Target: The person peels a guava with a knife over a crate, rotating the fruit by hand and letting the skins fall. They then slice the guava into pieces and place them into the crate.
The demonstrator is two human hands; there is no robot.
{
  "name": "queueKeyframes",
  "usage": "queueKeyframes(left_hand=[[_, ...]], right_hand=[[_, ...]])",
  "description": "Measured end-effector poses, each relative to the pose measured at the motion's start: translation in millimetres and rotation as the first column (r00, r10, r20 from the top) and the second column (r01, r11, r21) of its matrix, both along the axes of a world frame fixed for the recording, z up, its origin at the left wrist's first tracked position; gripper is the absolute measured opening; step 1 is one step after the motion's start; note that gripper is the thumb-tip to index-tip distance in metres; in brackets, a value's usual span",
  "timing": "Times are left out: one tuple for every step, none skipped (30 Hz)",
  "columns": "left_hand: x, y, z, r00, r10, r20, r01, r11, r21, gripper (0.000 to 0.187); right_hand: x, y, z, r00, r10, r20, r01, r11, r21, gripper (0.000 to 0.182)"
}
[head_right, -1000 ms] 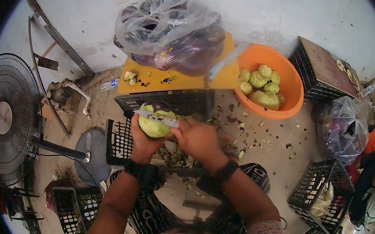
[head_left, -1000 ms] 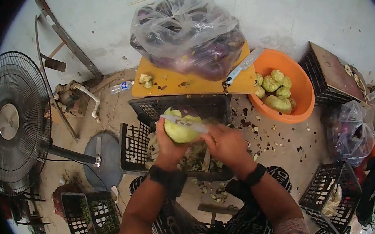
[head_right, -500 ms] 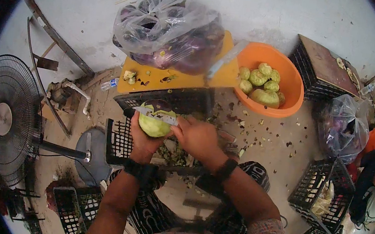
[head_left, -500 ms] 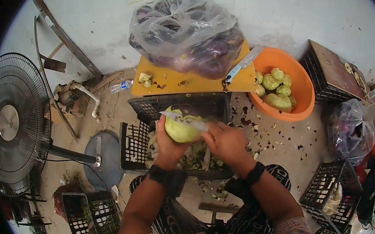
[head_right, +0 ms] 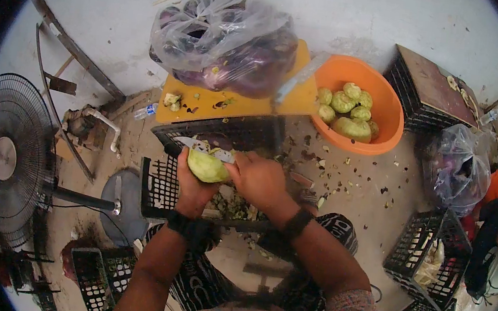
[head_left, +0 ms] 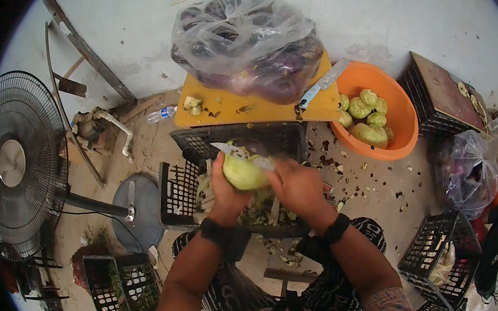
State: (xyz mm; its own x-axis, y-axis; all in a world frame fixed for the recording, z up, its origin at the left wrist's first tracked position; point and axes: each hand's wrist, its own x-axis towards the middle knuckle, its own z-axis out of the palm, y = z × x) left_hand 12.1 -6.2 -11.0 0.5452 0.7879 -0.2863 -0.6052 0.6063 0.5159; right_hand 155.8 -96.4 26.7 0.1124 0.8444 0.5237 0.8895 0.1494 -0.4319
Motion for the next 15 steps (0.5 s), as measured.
queueKeyframes(left_hand=[[-1, 3, -4, 1.0, 0.021, 0.003, -0.021, 1.0, 0.003, 0.06], [-2, 5, -6, 0.999, 0.042, 0.005, -0.042, 0.999, 0.006, 0.061], [-3, 6, -3, 0.999, 0.041, 0.003, -0.042, 0.999, 0.005, 0.061], [-5, 8, 1, 0.999, 0.033, 0.032, -0.034, 0.999, 0.018, 0.061], [-6, 9, 5, 0.998, 0.024, 0.059, -0.026, 0.999, 0.031, 0.062], [-7, 9, 7, 0.998, 0.023, 0.059, -0.025, 0.999, 0.031, 0.062], [-7, 9, 9, 0.999, 0.032, 0.038, -0.033, 0.999, 0.027, 0.063], [-8, 10, 9, 0.999, 0.042, 0.017, -0.042, 0.999, 0.024, 0.063], [-8, 10, 8, 0.999, 0.041, 0.016, -0.041, 0.999, 0.024, 0.063], [-8, 10, 7, 0.999, 0.037, 0.018, -0.037, 0.999, 0.017, 0.063], [-8, 10, 6, 0.999, 0.033, 0.021, -0.033, 0.999, 0.011, 0.063], [-8, 10, 6, 0.999, 0.033, 0.021, -0.033, 0.999, 0.01, 0.063], [-8, 10, 6, 1.0, 0.029, 0.012, -0.029, 1.0, 0.009, 0.063], [-9, 10, 6, 1.0, 0.025, 0.003, -0.025, 1.0, 0.007, 0.063], [-9, 10, 5, 1.0, 0.024, 0.003, -0.024, 1.0, 0.007, 0.063]], right_hand=[[1, -1, 1, 1.0, 0.003, -0.011, -0.004, 0.999, -0.038, 0.026], [2, -2, 2, 1.0, 0.007, -0.023, -0.008, 0.997, -0.076, 0.026], [4, -3, 2, 1.0, 0.006, -0.025, -0.008, 0.997, -0.077, 0.026], [5, -3, 2, 1.0, -0.006, -0.016, 0.004, 0.995, -0.101, 0.026], [6, -4, 1, 1.0, -0.019, -0.007, 0.018, 0.992, -0.126, 0.026], [7, -5, 1, 1.0, -0.02, -0.007, 0.019, 0.992, -0.127, 0.026], [7, -5, 1, 1.0, -0.021, -0.016, 0.019, 0.994, -0.111, 0.027], [8, -6, 1, 0.999, -0.023, -0.025, 0.02, 0.995, -0.096, 0.027], [8, -6, 1, 0.999, -0.024, -0.026, 0.021, 0.995, -0.096, 0.027], [8, -7, 2, 1.0, -0.024, -0.018, 0.022, 0.995, -0.095, 0.027], [8, -8, 2, 1.0, -0.024, -0.009, 0.023, 0.995, -0.094, 0.027], [8, -8, 2, 1.0, -0.024, -0.009, 0.023, 0.995, -0.095, 0.027], [8, -8, 2, 1.0, -0.018, -0.003, 0.017, 0.995, -0.096, 0.027], [8, -7, 2, 1.0, -0.011, 0.003, 0.012, 0.995, -0.097, 0.027], [8, -7, 4, 1.0, -0.013, 0.003, 0.013, 0.995, -0.097, 0.027]])
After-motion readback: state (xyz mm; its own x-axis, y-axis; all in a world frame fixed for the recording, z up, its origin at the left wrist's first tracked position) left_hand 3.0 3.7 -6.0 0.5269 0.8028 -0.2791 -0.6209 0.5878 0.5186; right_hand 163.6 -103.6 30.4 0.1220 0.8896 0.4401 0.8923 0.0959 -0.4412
